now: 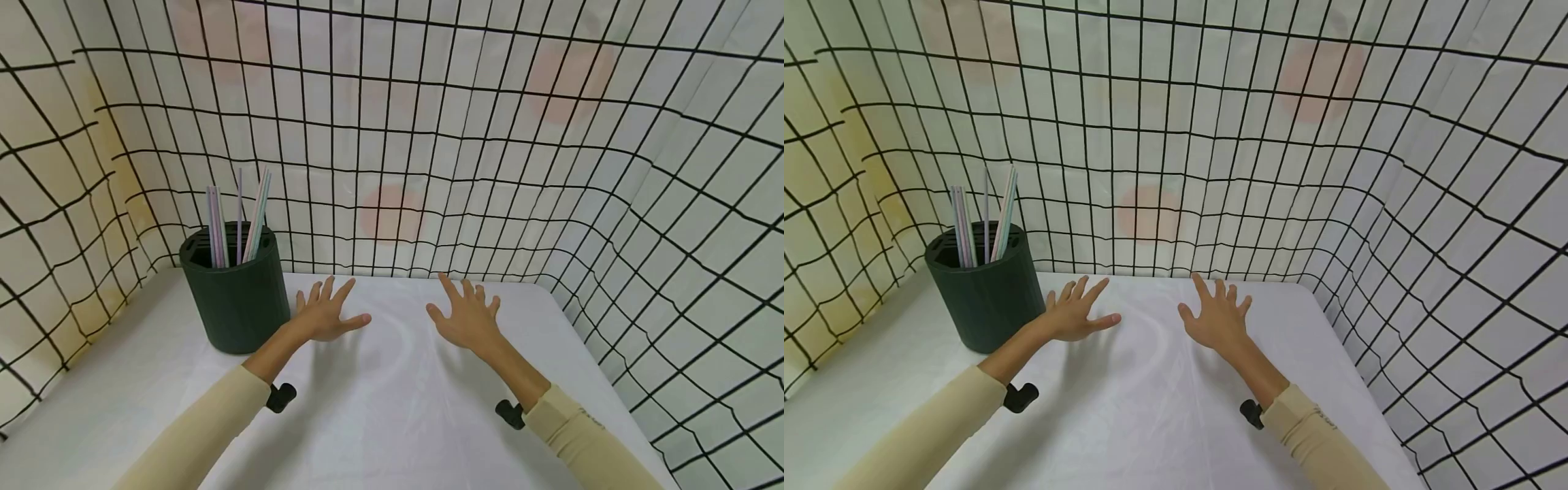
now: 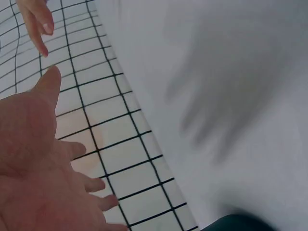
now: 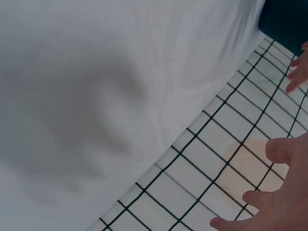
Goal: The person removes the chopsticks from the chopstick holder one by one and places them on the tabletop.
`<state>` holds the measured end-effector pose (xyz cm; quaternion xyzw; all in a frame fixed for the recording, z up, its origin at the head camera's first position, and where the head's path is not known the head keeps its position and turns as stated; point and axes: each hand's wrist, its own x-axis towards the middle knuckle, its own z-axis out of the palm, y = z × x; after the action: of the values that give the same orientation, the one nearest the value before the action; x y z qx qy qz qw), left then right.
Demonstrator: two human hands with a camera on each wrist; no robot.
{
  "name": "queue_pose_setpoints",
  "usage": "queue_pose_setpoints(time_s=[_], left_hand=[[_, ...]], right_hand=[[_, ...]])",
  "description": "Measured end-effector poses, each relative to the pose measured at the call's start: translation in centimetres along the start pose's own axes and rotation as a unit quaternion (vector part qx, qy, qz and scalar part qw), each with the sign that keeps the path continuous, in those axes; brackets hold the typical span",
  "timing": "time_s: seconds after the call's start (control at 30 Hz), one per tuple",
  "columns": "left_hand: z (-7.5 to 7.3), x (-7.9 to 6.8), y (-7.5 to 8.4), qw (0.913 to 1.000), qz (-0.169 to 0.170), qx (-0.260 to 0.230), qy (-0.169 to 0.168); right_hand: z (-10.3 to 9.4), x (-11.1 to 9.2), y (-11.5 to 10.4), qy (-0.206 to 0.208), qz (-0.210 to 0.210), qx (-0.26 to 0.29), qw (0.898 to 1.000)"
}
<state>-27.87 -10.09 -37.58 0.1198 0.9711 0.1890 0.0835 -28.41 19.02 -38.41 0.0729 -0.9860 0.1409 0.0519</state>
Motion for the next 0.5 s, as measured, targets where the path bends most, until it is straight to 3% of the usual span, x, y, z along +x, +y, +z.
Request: queue_pose_setpoints(time_s=[0.2,0.5], left_hand=[[-2.4,-1.0,0.6,0.9980,0.053,-0.031,-0.013],[-7.0,-3.3,0.1,0.9921,0.063,-0.108,-0.008]], right_hand=[[-1.1,0.1,-2.1,0.032,-0.036,0.040,0.998],[-3.0,0.9,-5.5,0.017,-0.089,0.094,0.991]])
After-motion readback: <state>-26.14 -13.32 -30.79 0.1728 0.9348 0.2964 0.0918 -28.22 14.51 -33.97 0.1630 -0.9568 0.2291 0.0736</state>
